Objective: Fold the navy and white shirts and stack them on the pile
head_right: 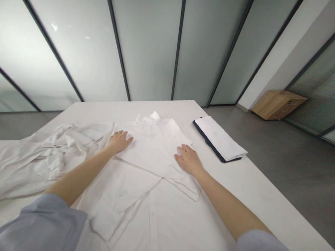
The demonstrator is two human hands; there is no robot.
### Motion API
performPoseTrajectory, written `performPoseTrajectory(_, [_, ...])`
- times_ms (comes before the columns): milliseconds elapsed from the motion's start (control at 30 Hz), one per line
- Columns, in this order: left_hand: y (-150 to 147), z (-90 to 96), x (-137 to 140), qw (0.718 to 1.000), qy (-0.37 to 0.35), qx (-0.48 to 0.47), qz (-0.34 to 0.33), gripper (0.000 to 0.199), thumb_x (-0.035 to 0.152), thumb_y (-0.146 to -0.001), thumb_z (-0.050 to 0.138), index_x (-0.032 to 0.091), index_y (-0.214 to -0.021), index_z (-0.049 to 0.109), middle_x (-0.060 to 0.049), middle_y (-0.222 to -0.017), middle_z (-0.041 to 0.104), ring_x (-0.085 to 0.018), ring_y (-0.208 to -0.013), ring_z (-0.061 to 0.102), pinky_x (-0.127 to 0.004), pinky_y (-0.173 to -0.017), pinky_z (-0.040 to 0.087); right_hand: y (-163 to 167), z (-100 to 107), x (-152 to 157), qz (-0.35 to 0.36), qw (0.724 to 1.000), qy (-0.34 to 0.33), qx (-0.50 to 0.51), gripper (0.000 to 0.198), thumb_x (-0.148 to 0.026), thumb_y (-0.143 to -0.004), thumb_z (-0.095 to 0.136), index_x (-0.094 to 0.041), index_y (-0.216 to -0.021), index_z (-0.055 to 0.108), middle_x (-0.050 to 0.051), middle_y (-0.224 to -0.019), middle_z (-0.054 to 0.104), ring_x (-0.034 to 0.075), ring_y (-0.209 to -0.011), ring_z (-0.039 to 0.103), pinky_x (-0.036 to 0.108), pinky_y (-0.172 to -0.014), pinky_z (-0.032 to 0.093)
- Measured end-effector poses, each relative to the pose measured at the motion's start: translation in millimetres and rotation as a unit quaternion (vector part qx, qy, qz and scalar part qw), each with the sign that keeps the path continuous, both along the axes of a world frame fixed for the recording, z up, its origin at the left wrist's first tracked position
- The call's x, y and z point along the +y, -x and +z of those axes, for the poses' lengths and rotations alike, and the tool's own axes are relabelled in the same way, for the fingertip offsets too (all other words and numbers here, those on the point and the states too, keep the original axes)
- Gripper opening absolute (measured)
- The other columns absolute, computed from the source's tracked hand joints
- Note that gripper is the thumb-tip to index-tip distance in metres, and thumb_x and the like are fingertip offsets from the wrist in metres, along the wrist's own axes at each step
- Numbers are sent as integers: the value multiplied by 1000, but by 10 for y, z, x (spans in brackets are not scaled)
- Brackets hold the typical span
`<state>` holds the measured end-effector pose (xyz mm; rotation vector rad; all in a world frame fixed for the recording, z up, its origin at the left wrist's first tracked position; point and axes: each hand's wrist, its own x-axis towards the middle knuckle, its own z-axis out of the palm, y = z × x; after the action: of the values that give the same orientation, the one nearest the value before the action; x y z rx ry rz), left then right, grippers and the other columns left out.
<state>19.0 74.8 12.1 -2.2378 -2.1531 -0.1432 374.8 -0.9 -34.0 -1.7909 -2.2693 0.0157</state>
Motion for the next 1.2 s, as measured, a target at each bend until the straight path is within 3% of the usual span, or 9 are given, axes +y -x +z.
performPoseTrajectory(133, [25,-188,-326,997,58,-1,-51,78,69,-87,35,18,-147,35,-17,-156,28,-36,-143,24,-53,-111,25,-52,-21,31,20,1000,2,-22,53,-48,-96,38,-16,-134,54,16,-145,46,29,-136,39,45,-110,34])
performPoseTrajectory(233, [185,-287,-368,995,68,-13,-67,78,68,-89,31,21,-151,29,-13,-160,19,-33,-147,15,-50,-115,17,-129,-27,76,43,999,4,-28,53,-51,-95,39,-20,-136,53,13,-147,45,27,-137,39,45,-111,33])
performPoseTrajectory(367, [317,-330,-237,994,86,-56,-43,66,57,-96,21,21,-151,30,-12,-159,20,-30,-147,16,-46,-115,21,-194,-13,112,56,998,12,-15,51,-50,-94,40,-22,-135,54,10,-148,45,26,-138,38,44,-113,31])
performPoseTrajectory(533, [287,-317,-136,995,70,-77,-6,69,57,-97,15,16,-151,29,-16,-159,20,-29,-147,17,-46,-115,22,-173,-19,91,42,999,19,-12,51,-47,-95,39,-19,-135,55,11,-148,45,25,-138,38,43,-114,31])
performPoseTrajectory(700, [296,-262,-136,996,75,-34,-21,71,64,-92,27,23,-150,32,-11,-160,20,-31,-147,16,-45,-116,19,-156,-60,74,39,999,7,-3,50,-48,-95,41,-22,-135,54,9,-148,45,25,-138,38,43,-113,32])
performPoseTrajectory(933, [328,-224,-162,996,80,-11,-44,88,77,-82,36,24,-152,28,-14,-160,15,-37,-146,13,-48,-116,18,-97,-43,62,31,999,16,-12,50,-46,-96,39,-19,-136,52,12,-149,43,27,-139,37,45,-112,32])
performPoseTrajectory(1200, [142,-205,-396,997,50,6,-57,57,53,-95,33,29,-146,40,-9,-156,32,-29,-143,27,-46,-113,23,-47,-18,46,20,1000,15,-16,49,-44,-95,40,-18,-135,52,13,-148,44,27,-139,37,45,-111,33])
